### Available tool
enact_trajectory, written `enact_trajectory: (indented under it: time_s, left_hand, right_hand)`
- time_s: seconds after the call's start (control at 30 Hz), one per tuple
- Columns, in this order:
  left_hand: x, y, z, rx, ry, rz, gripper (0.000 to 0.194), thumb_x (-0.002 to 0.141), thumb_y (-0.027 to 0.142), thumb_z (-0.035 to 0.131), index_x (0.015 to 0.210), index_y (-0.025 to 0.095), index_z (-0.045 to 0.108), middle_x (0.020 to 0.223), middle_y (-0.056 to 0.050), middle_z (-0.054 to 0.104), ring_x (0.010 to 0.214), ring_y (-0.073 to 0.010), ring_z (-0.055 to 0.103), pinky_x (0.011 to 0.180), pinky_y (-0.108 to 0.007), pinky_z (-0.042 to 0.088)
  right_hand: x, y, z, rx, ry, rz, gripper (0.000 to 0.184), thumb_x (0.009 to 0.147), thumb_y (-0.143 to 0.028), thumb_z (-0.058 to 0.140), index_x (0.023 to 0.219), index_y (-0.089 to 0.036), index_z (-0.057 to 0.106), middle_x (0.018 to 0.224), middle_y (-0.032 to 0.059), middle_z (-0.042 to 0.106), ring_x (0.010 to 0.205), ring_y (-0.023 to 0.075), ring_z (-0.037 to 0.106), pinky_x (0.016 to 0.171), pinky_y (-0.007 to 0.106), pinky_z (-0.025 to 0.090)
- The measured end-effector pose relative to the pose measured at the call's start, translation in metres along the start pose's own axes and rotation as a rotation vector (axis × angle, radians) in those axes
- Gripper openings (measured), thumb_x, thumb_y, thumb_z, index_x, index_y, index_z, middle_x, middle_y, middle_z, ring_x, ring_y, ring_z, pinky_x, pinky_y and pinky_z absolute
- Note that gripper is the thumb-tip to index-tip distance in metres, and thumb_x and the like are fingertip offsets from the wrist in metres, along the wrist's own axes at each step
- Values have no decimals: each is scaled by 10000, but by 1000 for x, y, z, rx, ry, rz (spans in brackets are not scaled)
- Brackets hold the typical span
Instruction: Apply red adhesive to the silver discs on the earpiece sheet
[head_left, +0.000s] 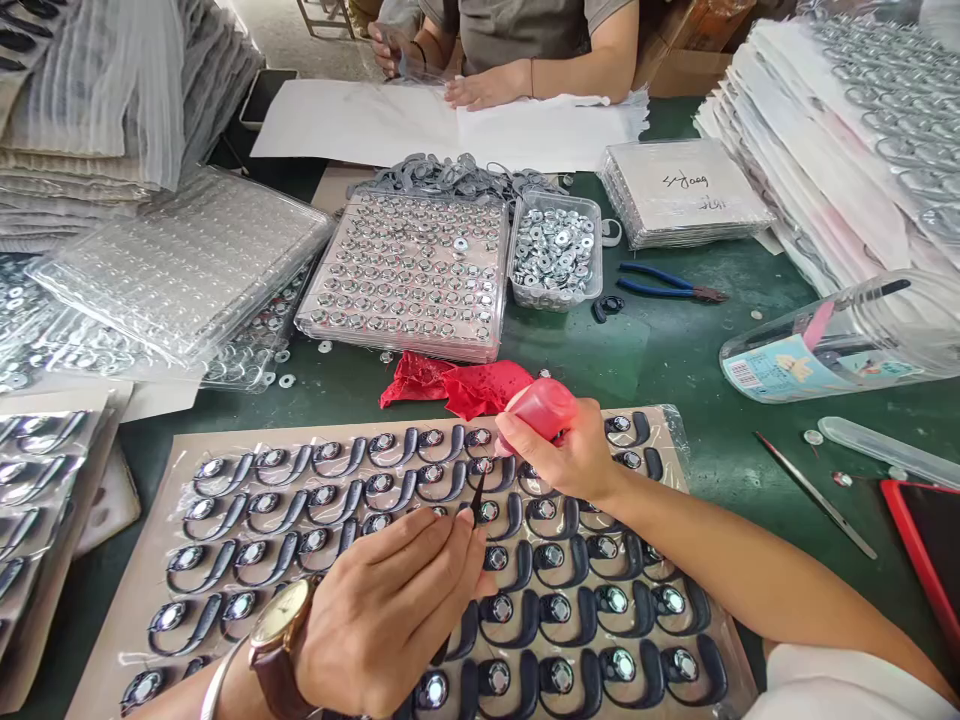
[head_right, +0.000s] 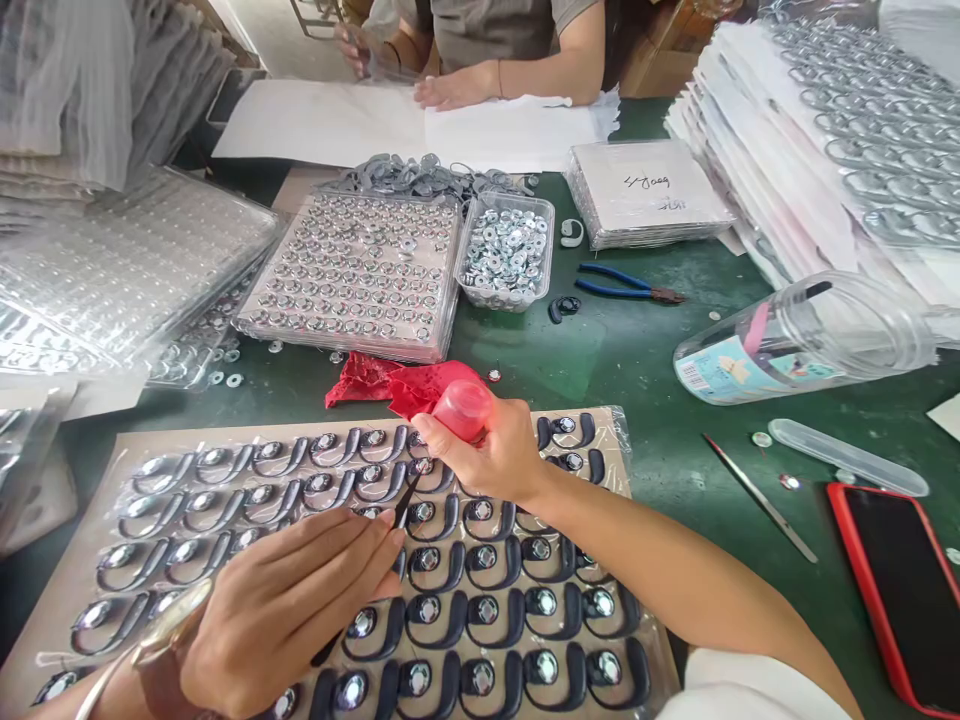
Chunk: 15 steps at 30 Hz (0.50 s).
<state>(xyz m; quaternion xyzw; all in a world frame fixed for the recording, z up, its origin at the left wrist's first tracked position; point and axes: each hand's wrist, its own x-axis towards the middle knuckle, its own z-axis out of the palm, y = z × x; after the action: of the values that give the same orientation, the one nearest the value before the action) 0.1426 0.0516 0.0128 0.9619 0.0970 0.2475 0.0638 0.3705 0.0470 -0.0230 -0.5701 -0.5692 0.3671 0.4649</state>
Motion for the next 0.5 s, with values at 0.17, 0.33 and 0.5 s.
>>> enact_trajectory:
  time_s: [0.17, 0.33, 0.5]
  left_hand:
    - [-2, -3, -2, -38, -7, -32, 224, 887, 132, 624, 1093, 62, 674, 1038, -82, 730, 960, -214, 688, 860, -366, 557]
    - [3, -11, -5, -139, -16, -56, 213, 921, 135, 530, 1060, 59, 673, 997, -87, 729, 954, -207, 684, 834, -354, 567]
    - [10, -14, -9, -144, 18, -106, 180, 908, 134, 543, 1022, 88, 675, 943, -74, 733, 841, -174, 695, 792, -319, 573]
  right_hand:
    - [-1, -1, -1, -6, -15, -4, 244, 896, -382, 611, 741, -199, 660, 651, 23, 700, 607, 150, 647, 659, 286, 530]
    - [-1, -3, -2, 24, 0, -9, 259, 892, -382, 609, 724, -192, 659, 643, 31, 698, 585, 152, 642, 634, 292, 531]
    - [0, -6, -2, -15, -21, -12, 274, 893, -382, 602, 712, -188, 668, 614, 27, 685, 563, 145, 631, 611, 284, 529]
